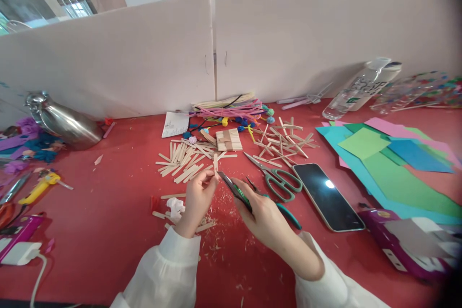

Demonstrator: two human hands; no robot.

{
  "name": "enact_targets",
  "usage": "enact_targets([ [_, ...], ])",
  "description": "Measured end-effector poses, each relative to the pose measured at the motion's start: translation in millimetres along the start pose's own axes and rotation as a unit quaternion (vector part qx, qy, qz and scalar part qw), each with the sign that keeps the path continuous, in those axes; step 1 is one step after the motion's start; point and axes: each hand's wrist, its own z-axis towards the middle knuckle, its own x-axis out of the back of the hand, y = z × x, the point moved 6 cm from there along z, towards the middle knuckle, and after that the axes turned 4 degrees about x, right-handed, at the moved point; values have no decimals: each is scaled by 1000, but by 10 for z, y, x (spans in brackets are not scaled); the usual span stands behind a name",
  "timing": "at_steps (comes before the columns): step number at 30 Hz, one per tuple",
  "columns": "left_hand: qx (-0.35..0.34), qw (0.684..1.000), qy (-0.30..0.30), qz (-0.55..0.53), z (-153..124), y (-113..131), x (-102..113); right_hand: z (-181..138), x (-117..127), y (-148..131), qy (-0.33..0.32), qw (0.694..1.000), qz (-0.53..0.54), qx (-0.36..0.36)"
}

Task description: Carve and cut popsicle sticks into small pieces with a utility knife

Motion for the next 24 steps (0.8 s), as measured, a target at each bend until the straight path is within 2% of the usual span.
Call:
enact_targets([
  [6, -17, 999, 10, 50, -30, 13, -11, -14, -18, 8, 5, 1000, -30, -8],
  [9, -57, 993, 37, 98, -56, 56, 6, -22, -6, -25, 6, 999, -28, -15],
  [12, -123, 978, 79, 149, -97, 136, 35, -34, -10, -47, -19, 998, 21, -48],
  [15, -186, 959, 113, 181, -142, 215, 54, -57, -36, -48, -43, 988, 117, -95],
  [19, -230, 943, 135, 199, -181, 276, 63, -111, -133, -29, -55, 948, 264, -170],
  [24, -225, 946, 154, 176, -187, 273, 94, -136, -261, -97, -59, 850, 463, -244],
])
